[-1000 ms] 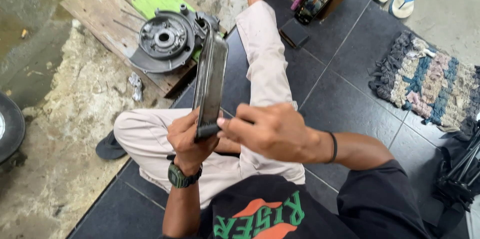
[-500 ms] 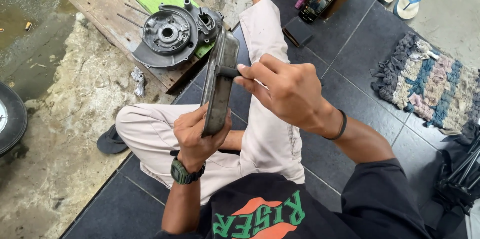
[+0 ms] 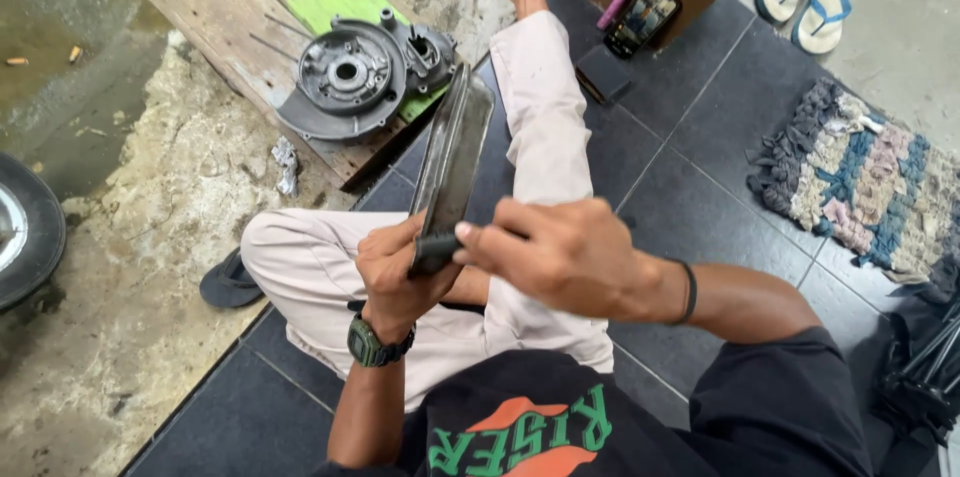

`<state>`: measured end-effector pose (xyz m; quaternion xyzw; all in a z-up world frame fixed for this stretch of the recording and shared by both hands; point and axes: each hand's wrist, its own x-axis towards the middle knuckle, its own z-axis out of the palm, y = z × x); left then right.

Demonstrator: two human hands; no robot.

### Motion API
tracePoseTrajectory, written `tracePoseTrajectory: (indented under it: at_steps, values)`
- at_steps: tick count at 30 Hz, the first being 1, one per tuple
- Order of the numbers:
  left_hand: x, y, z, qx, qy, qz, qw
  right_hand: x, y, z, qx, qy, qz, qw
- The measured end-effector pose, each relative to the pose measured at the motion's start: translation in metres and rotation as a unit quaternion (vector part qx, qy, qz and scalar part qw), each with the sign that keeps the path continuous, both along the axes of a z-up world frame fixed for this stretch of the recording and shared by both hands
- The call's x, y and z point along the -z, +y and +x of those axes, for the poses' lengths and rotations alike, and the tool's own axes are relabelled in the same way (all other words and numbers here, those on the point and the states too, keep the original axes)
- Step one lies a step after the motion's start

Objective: Scrubbing a metal motorcycle engine cover with a small brush to remove dirt.

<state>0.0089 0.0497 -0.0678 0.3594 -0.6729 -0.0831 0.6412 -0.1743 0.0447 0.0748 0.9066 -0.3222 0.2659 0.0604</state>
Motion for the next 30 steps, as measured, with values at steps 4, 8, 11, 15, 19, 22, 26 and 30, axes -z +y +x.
tracePoseTrajectory:
  at_steps: [4,8,11,15,19,22,26,30]
  values:
    - [-0.004,0.006,-0.004,-0.022,-0.017,0.010,1.000,0.004,-0.035,-0.018,0.043,0.006,-0.045,0.998]
    - [-0.008,0.000,-0.005,-0.030,-0.015,0.010,0.999,-0.002,-0.015,-0.005,0.032,0.002,-0.038,0.999]
    - [-0.004,0.002,-0.005,-0.037,-0.015,0.014,0.999,0.005,-0.023,-0.013,0.009,0.007,-0.031,0.999]
    - [-0.007,-0.001,-0.014,-0.051,-0.019,0.014,0.998,0.008,-0.056,-0.029,0.054,0.027,-0.061,0.996]
    - [-0.002,-0.004,-0.010,-0.032,-0.015,0.004,0.999,-0.003,-0.013,-0.010,0.007,0.021,0.003,1.000]
    - [-0.006,-0.002,-0.012,-0.036,-0.005,0.017,0.999,0.001,-0.031,-0.021,0.014,0.023,0.000,1.000]
    - [-0.004,-0.002,-0.014,-0.044,-0.018,0.010,0.999,0.000,-0.038,-0.024,0.041,0.041,-0.040,0.998]
    - [-0.001,-0.004,-0.013,-0.015,0.011,0.013,1.000,0.002,-0.016,-0.018,-0.002,0.040,-0.001,0.999]
